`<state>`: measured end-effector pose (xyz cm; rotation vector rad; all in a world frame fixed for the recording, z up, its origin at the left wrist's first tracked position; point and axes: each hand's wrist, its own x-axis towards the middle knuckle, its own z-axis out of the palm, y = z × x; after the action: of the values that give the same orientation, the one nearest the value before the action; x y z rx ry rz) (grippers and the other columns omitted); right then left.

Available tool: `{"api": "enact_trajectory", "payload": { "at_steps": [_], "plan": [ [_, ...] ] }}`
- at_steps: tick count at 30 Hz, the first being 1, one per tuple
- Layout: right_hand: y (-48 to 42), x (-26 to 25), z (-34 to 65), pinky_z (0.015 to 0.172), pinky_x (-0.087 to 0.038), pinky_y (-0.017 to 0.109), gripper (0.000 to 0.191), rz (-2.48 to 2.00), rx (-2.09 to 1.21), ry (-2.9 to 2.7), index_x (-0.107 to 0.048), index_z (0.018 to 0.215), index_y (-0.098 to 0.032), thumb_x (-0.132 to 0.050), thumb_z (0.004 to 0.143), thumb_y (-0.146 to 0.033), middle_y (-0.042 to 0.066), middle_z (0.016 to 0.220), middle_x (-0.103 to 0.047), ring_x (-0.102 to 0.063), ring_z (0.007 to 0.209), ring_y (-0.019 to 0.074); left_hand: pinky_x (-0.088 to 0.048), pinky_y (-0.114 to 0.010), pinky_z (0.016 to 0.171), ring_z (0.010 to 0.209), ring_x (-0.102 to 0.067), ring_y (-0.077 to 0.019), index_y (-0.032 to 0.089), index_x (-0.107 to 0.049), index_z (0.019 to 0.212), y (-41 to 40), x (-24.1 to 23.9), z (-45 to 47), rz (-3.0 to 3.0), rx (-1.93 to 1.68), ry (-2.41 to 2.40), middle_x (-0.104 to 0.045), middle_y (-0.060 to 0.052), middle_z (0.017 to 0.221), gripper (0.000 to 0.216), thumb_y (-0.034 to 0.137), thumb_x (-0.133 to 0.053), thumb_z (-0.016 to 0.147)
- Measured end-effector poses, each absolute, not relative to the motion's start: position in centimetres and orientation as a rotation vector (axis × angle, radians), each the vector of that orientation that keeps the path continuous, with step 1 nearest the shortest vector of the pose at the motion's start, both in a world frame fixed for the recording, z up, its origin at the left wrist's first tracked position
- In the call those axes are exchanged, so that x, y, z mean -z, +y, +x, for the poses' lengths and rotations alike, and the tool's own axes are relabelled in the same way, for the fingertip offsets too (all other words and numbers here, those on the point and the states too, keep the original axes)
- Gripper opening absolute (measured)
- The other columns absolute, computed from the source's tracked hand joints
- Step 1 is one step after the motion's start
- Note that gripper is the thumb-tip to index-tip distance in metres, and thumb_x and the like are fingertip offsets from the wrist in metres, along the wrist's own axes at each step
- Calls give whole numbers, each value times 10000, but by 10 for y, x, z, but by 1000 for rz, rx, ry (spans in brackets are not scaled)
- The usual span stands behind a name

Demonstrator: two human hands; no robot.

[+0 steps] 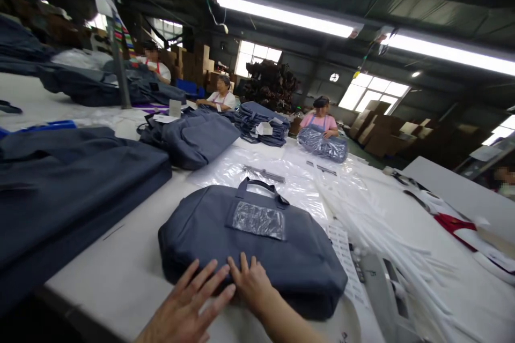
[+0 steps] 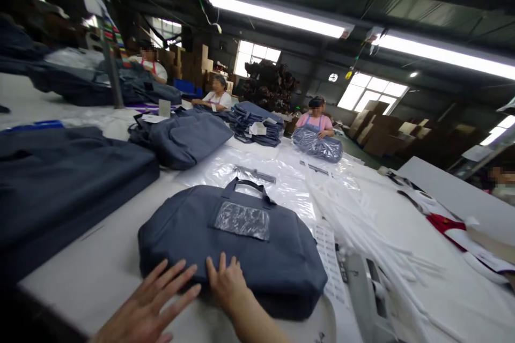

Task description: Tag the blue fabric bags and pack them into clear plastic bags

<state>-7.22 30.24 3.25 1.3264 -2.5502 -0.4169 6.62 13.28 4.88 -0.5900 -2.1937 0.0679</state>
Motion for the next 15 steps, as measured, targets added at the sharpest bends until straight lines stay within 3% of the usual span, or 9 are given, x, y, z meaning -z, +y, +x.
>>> {"api": "enact_trajectory", "payload": {
  "at_steps": [2,4,6,10,12,15],
  "plan": [
    [313,9,-52,722,-571,525,580,1326,372,-2537,-421,1396,-210,-515,832,-118,255,1263,-562,-638,1019,383,66,-413,1183,1382,-259,-223,330,-367,1423,96,-37,72,-481,-115,-2405,-413,25,1456,696,507,-616,797],
    [326,27,-30,741,-566,538,607,1312,285,-2494,-394,1411,-224,-522,830,-107,252,1269,-561,-635,1031,379,54,-409,1180,1379,-279,-198,377,-344,1420,52,-21,81,-439,-118,-2538,-427,45,1446,669,284,-604,810],
    [338,30,-12,739,-572,519,597,1335,195,-2434,-398,1407,-244,-533,836,-130,231,1253,-583,-644,1021,362,-47,-460,1181,1352,-341,-204,385,-380,1388,12,-4,89,-476,-11,-2539,-461,19,1416,646,119,-515,814],
    [349,31,15,706,-586,454,565,1385,104,-2323,-429,1389,-260,-534,837,-200,178,1216,-628,-667,966,343,-334,-473,1092,1275,-427,-254,170,-373,1369,-28,20,95,-306,326,-2440,-451,-150,1366,534,115,-458,845],
    [349,31,20,708,-581,452,586,1386,78,-2302,-426,1394,-260,-494,822,-154,168,1209,-635,-671,953,341,-412,-421,1039,1226,-465,-241,135,-461,1295,-28,21,92,-235,400,-2452,-504,-148,1300,424,127,-436,872],
    [342,29,23,700,-577,434,709,1383,44,-2298,-395,1417,-259,-425,748,-28,154,1220,-631,-672,953,334,-469,-382,956,1051,-559,-200,167,-629,1040,-30,9,88,-363,377,-2340,-655,-78,1026,269,112,-402,907]
  ]
}}
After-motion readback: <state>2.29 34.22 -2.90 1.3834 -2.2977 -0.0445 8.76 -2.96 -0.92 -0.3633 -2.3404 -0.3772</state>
